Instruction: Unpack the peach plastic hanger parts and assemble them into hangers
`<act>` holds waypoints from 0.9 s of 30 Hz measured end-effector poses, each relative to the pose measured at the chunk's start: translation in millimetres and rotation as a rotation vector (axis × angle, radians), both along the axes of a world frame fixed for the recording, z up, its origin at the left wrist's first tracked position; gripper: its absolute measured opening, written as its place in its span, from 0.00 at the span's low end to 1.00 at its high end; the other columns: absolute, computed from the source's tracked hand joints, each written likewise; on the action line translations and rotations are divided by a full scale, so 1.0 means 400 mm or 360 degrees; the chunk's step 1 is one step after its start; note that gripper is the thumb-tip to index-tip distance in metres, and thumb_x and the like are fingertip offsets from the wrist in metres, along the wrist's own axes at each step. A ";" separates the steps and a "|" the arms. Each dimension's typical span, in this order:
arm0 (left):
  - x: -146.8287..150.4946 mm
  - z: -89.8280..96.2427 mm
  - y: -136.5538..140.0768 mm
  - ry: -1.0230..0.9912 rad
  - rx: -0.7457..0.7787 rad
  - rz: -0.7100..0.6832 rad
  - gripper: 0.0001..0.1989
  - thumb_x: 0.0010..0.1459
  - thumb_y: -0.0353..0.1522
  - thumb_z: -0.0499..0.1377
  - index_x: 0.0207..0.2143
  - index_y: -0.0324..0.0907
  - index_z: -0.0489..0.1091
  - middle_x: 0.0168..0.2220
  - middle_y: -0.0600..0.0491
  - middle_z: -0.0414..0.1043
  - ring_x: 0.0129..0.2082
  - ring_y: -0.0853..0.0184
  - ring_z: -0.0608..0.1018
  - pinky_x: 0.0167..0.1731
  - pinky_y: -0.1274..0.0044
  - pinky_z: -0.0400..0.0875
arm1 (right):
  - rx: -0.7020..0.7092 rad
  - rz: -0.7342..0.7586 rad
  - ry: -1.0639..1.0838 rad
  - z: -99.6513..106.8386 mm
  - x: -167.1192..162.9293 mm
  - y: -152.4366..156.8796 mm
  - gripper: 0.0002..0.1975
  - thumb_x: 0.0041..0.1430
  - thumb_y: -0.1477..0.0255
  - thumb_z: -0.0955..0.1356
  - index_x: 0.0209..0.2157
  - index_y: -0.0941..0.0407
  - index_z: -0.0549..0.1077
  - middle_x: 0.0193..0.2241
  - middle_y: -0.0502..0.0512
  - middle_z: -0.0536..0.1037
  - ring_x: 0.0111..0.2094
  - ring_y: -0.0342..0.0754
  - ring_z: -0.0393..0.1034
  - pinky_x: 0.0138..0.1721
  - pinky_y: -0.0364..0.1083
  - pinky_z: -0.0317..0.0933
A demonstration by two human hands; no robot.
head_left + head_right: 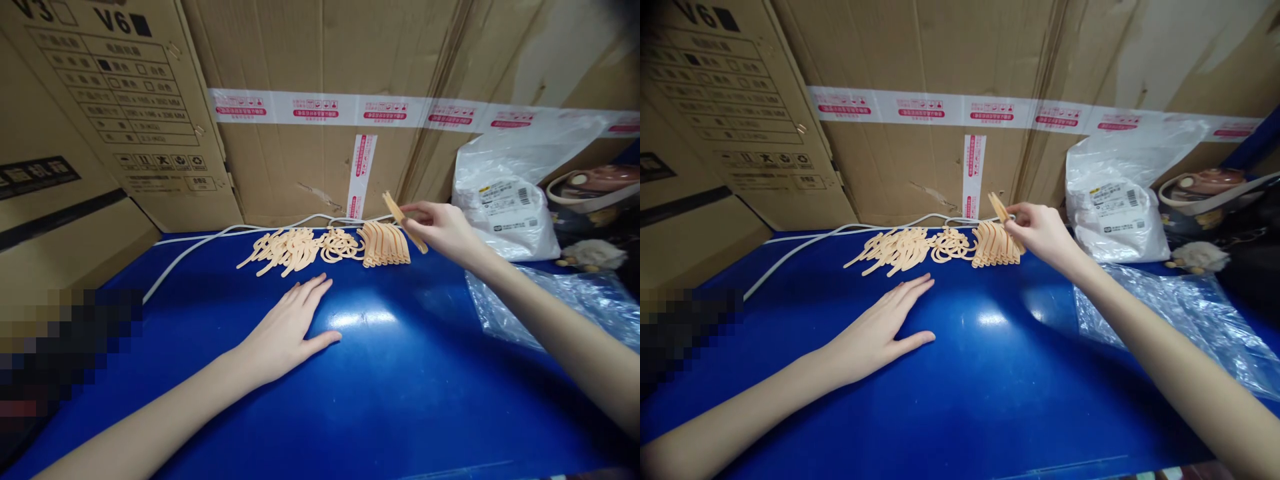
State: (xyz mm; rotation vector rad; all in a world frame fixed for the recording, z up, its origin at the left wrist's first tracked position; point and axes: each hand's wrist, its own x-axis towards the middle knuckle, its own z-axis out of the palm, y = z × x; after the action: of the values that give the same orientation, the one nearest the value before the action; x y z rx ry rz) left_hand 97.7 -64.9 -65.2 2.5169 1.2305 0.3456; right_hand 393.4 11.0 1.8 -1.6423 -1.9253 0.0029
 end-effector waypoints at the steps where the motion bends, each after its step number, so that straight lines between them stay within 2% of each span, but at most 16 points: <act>1: -0.001 -0.002 -0.001 -0.0104 -0.0007 0.0056 0.38 0.63 0.51 0.50 0.67 0.41 0.44 0.69 0.43 0.45 0.68 0.55 0.52 0.65 0.58 0.51 | -0.0034 0.0126 0.0033 0.003 -0.019 -0.027 0.18 0.57 0.65 0.64 0.46 0.58 0.76 0.23 0.52 0.77 0.24 0.48 0.71 0.27 0.45 0.61; 4: -0.003 -0.010 -0.002 -0.0455 -0.0008 0.0226 0.38 0.64 0.50 0.49 0.68 0.44 0.36 0.69 0.42 0.43 0.68 0.56 0.52 0.64 0.59 0.54 | -0.0241 0.0583 -0.0071 -0.018 -0.078 -0.109 0.19 0.59 0.67 0.63 0.49 0.58 0.73 0.20 0.48 0.75 0.19 0.44 0.67 0.25 0.44 0.60; 6: -0.004 -0.012 -0.003 -0.0605 0.0005 0.0249 0.40 0.62 0.50 0.52 0.67 0.46 0.36 0.69 0.43 0.43 0.67 0.56 0.54 0.63 0.59 0.55 | -0.0253 0.0871 -0.0281 -0.048 -0.111 -0.152 0.19 0.60 0.70 0.63 0.51 0.58 0.72 0.25 0.50 0.77 0.24 0.44 0.71 0.28 0.44 0.62; 8: -0.004 -0.009 -0.004 -0.0651 0.0034 0.0199 0.40 0.60 0.49 0.56 0.66 0.47 0.40 0.67 0.44 0.50 0.66 0.56 0.57 0.63 0.60 0.56 | -0.0115 0.1063 -0.0565 -0.076 -0.134 -0.180 0.19 0.61 0.72 0.61 0.52 0.62 0.70 0.33 0.58 0.79 0.31 0.48 0.73 0.33 0.46 0.64; 10: -0.002 -0.002 -0.004 -0.0622 0.0084 0.0114 0.37 0.59 0.47 0.59 0.64 0.48 0.47 0.60 0.47 0.62 0.61 0.58 0.64 0.60 0.62 0.59 | 0.0020 0.1181 -0.0797 -0.098 -0.148 -0.197 0.19 0.63 0.72 0.60 0.52 0.65 0.70 0.33 0.60 0.78 0.32 0.50 0.72 0.33 0.47 0.63; 12: 0.000 0.007 -0.005 -0.0549 0.0147 0.0017 0.25 0.60 0.43 0.59 0.57 0.48 0.59 0.51 0.52 0.71 0.53 0.61 0.70 0.54 0.65 0.63 | 0.0105 0.1230 -0.0904 -0.110 -0.156 -0.205 0.18 0.64 0.73 0.60 0.51 0.65 0.71 0.31 0.59 0.77 0.30 0.50 0.71 0.31 0.47 0.62; 15: 0.003 0.013 -0.006 -0.0420 0.0238 -0.0094 0.09 0.63 0.37 0.58 0.45 0.46 0.69 0.42 0.55 0.74 0.44 0.63 0.73 0.45 0.69 0.64 | 0.0200 0.1238 -0.0917 -0.120 -0.160 -0.210 0.16 0.63 0.74 0.61 0.48 0.64 0.72 0.27 0.55 0.75 0.27 0.48 0.68 0.28 0.46 0.60; 18: 0.002 0.011 -0.010 -0.0339 0.0240 -0.0121 0.08 0.63 0.35 0.58 0.44 0.47 0.70 0.42 0.55 0.73 0.42 0.64 0.72 0.41 0.70 0.62 | 0.0314 0.1213 -0.0895 -0.128 -0.158 -0.211 0.15 0.63 0.74 0.60 0.47 0.64 0.72 0.25 0.54 0.73 0.25 0.47 0.66 0.26 0.46 0.59; 21: 0.000 0.005 -0.012 -0.0377 0.0110 -0.0095 0.09 0.63 0.32 0.57 0.46 0.47 0.70 0.43 0.55 0.71 0.42 0.66 0.72 0.43 0.71 0.63 | 0.0375 0.1185 -0.0853 -0.137 -0.151 -0.210 0.14 0.64 0.74 0.61 0.46 0.65 0.73 0.25 0.53 0.73 0.25 0.47 0.66 0.26 0.46 0.59; 27: -0.002 -0.009 -0.008 -0.0588 -0.0125 0.0061 0.10 0.60 0.27 0.58 0.44 0.45 0.70 0.41 0.56 0.70 0.41 0.69 0.73 0.43 0.75 0.66 | 0.0304 0.1142 -0.0731 -0.150 -0.127 -0.199 0.14 0.66 0.69 0.62 0.45 0.62 0.73 0.29 0.54 0.74 0.29 0.47 0.67 0.30 0.46 0.61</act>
State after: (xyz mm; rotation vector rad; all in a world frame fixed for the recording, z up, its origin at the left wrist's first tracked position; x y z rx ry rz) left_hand 97.0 -68.3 -68.9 2.2350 1.1201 0.7193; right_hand 342.6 -68.6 -58.4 -0.7998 -2.6724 -0.2824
